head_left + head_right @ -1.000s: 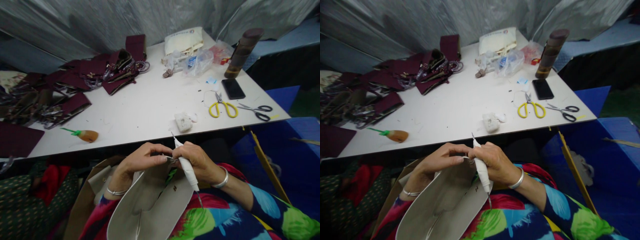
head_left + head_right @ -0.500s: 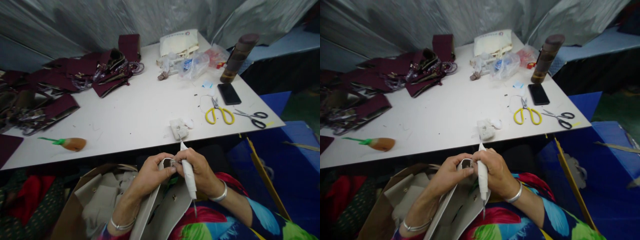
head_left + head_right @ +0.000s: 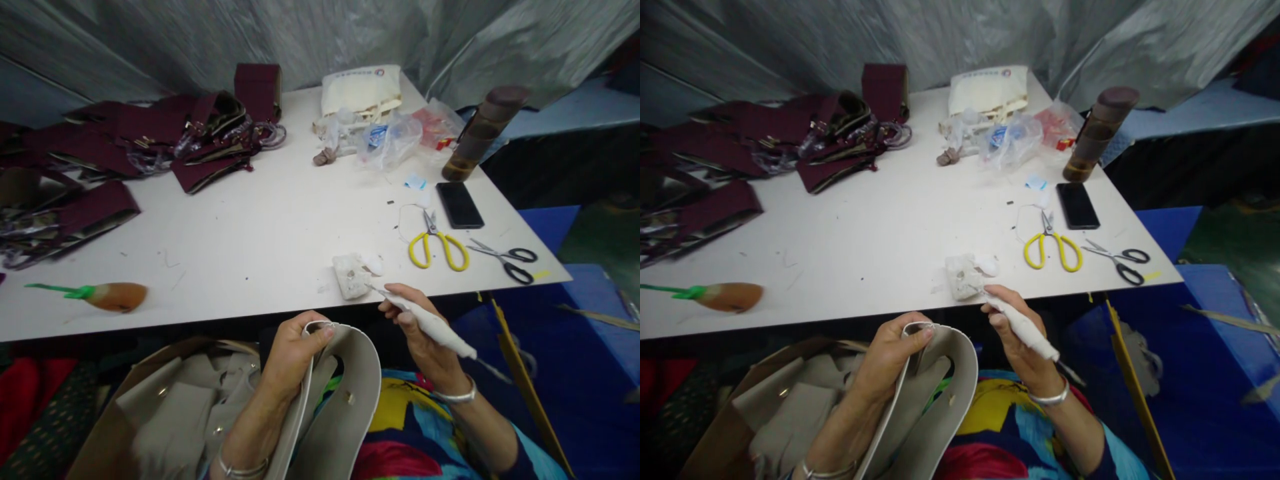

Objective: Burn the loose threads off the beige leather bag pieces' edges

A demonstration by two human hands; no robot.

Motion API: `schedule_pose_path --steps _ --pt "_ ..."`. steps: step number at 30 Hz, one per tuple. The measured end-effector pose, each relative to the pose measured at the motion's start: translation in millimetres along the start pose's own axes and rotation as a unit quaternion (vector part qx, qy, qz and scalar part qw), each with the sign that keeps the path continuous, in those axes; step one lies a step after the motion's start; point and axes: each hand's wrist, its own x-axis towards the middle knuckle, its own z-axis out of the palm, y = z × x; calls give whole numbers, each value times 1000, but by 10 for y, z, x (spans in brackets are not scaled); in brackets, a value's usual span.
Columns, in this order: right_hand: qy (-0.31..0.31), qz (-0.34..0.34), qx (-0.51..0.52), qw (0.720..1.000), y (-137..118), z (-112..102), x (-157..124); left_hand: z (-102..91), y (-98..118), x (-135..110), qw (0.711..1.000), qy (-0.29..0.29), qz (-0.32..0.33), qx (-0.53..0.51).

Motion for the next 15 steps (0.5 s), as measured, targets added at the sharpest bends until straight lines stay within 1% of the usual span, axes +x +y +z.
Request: schedule_pose_path --steps 3,5,8,11,13,15 --pt "19 13 -61 998 -1 -79 143 86 -10 69 1000 1 -17 -22" --pt "36 30 -65 997 -6 -76 226 128 -19 122 999 2 -27 -27" --pt "38 47 -69 996 2 -46 320 158 -47 203 1000 0 -27 -13" --pt "40 30 -94 994 38 -57 375 162 -74 256 1000 -4 -10 25" --pt "71 3 -85 994 91 -103 399 157 -79 273 999 -7 -8 48" --pt "113 -6 -73 991 175 -171 430 151 -73 282 998 -13 -13 60"
